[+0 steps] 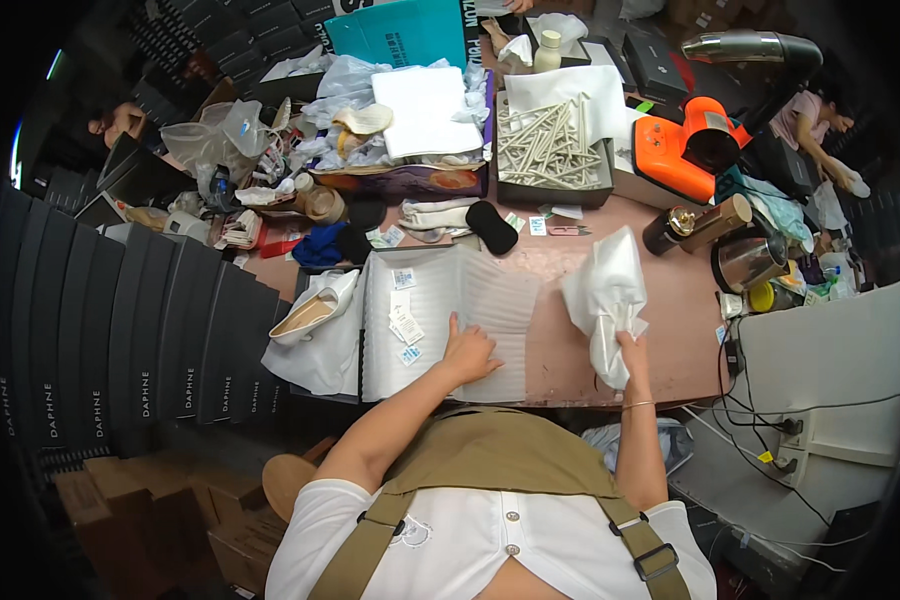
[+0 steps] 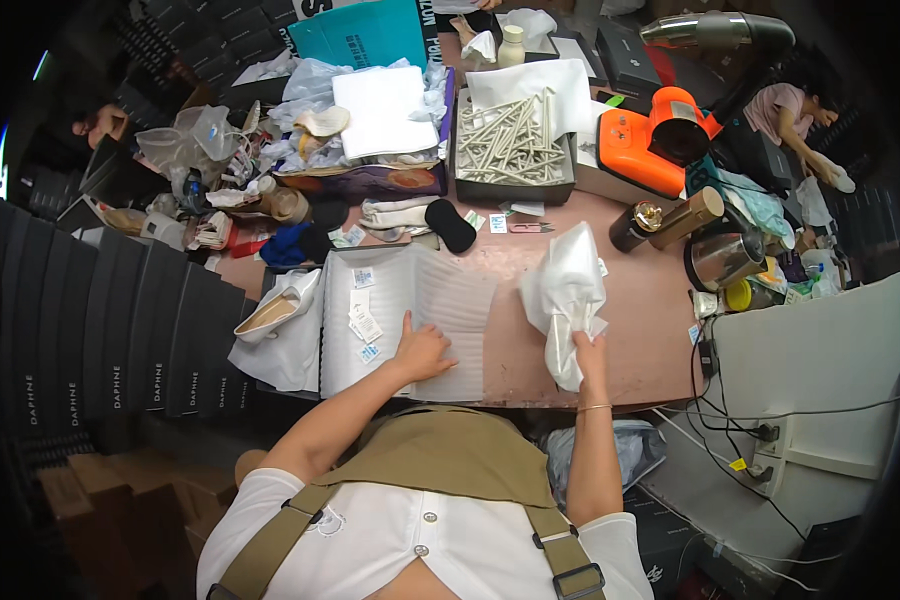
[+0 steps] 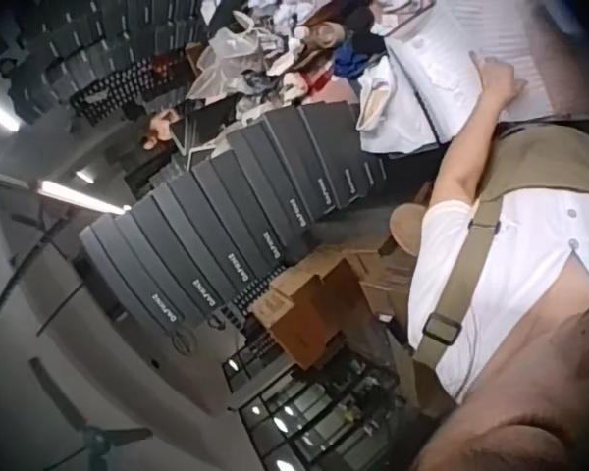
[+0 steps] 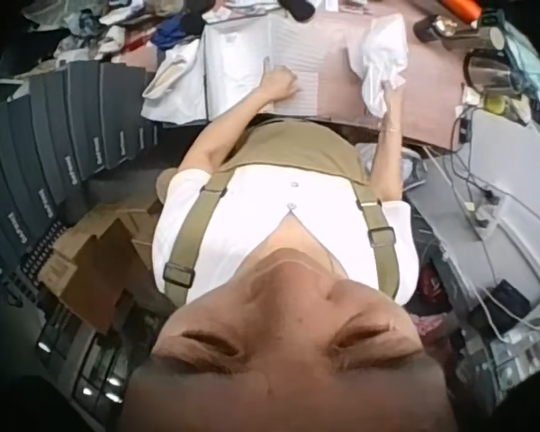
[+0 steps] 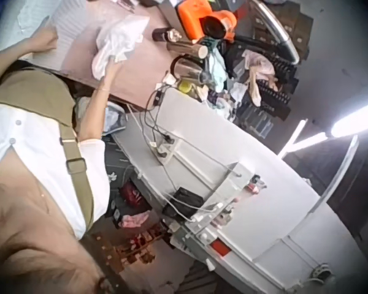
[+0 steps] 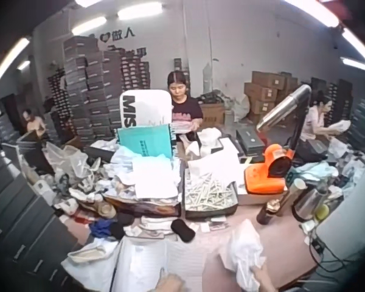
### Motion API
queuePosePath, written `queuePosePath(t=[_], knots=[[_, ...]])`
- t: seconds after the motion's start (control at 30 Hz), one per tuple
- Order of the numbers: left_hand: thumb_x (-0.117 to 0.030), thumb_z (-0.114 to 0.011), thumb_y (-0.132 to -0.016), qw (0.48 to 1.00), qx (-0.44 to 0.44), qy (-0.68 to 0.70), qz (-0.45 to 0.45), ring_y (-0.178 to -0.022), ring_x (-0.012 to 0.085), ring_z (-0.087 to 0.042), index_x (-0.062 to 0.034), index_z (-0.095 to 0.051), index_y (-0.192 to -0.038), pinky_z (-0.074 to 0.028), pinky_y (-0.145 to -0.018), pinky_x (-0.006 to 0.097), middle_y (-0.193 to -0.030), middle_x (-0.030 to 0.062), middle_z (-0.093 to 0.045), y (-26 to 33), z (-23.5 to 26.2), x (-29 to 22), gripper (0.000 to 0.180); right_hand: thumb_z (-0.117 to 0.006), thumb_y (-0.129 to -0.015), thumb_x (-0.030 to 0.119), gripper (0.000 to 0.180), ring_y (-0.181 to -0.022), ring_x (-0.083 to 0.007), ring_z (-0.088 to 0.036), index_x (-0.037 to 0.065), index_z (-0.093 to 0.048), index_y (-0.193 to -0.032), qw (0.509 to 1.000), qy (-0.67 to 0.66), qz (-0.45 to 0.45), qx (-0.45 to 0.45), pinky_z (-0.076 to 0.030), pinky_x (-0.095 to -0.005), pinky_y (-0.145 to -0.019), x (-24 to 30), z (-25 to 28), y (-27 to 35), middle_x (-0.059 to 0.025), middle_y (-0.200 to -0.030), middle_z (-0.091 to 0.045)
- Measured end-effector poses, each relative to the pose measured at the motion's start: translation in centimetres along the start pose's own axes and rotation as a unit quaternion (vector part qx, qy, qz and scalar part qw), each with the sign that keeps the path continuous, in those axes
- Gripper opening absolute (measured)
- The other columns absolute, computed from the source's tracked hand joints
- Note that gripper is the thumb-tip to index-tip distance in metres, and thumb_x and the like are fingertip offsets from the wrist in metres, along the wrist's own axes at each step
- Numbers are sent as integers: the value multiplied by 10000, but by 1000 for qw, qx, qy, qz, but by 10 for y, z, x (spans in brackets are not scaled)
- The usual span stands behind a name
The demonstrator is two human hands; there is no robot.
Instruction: Inspect, clean, and pack a pair of white high-heeled shoes into a box for shipping.
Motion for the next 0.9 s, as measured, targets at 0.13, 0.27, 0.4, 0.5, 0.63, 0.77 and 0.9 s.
queuePosePath(t=[0.13,0.27,0.4,0.5,0.63,0.77,0.9], knots=[[-494,-607,-840,797,-492,343,-74,-1275,283,-405,-74,-437,-1332,-173,-1078,584,-1263,166,-528,53,56,-11,669,-553,-840,133,293,-775,-96,-589,-47,-616,-1063,986,95,24,134,-478,-256,-663,115,-27,22,-44,-898,-658],[-503,-588,-867,492,-380,768,-155,-1159,245,-519,-52,-440,-1310,-385,-1007,411,-1225,124,-552,59,93,14,649,-564,-916,228,295,-810,-70,-544,-19,-621,-1066,927,123,89,342,-454,-226,-701,156,-134,62,-7,-912,-635],[-438,-551,-889,274,-285,907,-143,-1087,240,-573,-43,-447,-1288,-467,-943,380,-1191,111,-572,85,86,74,571,-569,-928,281,323,-870,-93,-543,-2,-624,-1074,967,6,79,241,-457,-229,-725,166,-164,62,-31,-960,-629],[-474,-539,-883,224,-366,897,-108,-1104,263,-563,-40,-437,-1297,-452,-963,400,-1204,115,-562,121,77,125,609,-552,-934,333,359,-877,-156,-588,11,-625,-1075,942,113,312,56,-479,-260,-695,198,-159,79,-70,-956,-628],[-492,-539,-877,205,-377,897,-101,-1120,268,-550,-55,-423,-1309,-450,-967,402,-1226,114,-544,137,51,166,626,-599,-903,259,292,-733,-178,-615,-29,-651,-910,896,307,64,315,-466,-285,-630,188,-230,111,-116,-718,-615],[-361,-584,-896,267,-475,832,-109,-1133,244,-532,-74,-408,-1316,-462,-951,383,-1241,93,-511,162,54,185,539,-621,-898,229,279,-696,-130,-589,-49,-642,-875,909,256,149,295,-475,-264,-621,165,-282,118,-75,-761,-633],[-327,-599,-899,271,-481,830,-76,-1135,232,-523,-77,-385,-1327,-463,-948,383,-1238,84,-504,171,50,204,540,-656,-867,283,482,-726,-181,-603,-51,-518,-1185,923,209,255,201,-483,-281,-654,146,-293,128,-138,-886,-647]])
Point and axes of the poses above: each hand's wrist, its own y-axis away from the middle knuckle, its own z-axis out of the back of the hand, x = y × z, the point moved 5 cm from there along -y, towards the middle knuckle
